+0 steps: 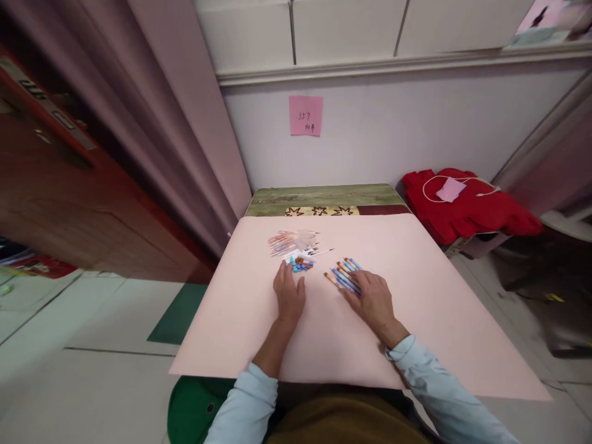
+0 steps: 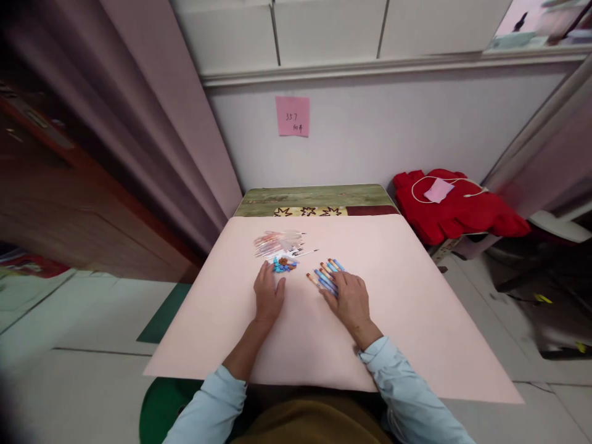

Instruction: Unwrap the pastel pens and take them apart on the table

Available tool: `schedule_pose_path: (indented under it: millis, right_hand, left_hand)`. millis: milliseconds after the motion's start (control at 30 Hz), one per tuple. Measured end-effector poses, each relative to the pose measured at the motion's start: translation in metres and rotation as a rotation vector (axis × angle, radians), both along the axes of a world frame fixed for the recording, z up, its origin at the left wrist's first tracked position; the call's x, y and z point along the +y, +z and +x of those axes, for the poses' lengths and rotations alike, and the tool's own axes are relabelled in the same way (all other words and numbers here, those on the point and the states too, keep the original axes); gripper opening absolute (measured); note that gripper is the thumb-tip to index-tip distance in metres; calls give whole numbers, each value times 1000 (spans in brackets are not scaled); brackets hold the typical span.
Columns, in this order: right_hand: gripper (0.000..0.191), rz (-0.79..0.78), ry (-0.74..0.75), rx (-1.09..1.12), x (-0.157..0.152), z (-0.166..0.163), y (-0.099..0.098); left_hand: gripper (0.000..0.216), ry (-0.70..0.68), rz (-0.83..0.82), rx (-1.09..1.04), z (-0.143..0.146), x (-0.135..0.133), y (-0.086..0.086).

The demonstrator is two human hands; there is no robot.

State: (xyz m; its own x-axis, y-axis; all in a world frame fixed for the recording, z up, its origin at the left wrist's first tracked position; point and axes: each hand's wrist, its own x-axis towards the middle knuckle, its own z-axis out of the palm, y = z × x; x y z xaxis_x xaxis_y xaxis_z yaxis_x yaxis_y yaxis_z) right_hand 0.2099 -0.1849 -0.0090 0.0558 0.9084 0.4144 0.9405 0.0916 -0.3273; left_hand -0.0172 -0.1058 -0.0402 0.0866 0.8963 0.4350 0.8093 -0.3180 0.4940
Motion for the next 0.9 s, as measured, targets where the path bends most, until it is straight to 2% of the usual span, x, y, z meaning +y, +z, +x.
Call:
schedule_pose_path:
  millis: [100, 200, 367, 467, 600, 700, 900]
  right_hand:
    - [31, 70, 3, 38, 3, -1, -1]
    - [25, 121, -14, 64, 3, -2, 0]
    - [18, 189, -60, 70, -10, 7, -5]
    - [17, 234, -95, 60, -18, 16, -13]
    - [15, 272, -83, 61, -23, 21, -20]
    - [14, 281, -54, 70, -22, 18, -21]
    - [11, 247, -12, 54, -22, 15, -12]
  left_hand:
    - [38, -18, -24, 101, 1, 10, 12]
    - [30, -60, -72, 246, 9, 34, 30]
    - [16, -264, -145, 527, 23, 68, 52]
    - [10, -307, -140, 607, 27, 74, 56]
    - [16, -325, -85, 630, 27, 77, 55]
    - [18, -264, -64, 621, 26, 84, 54]
    - [16, -173, -130, 566, 28, 97, 53]
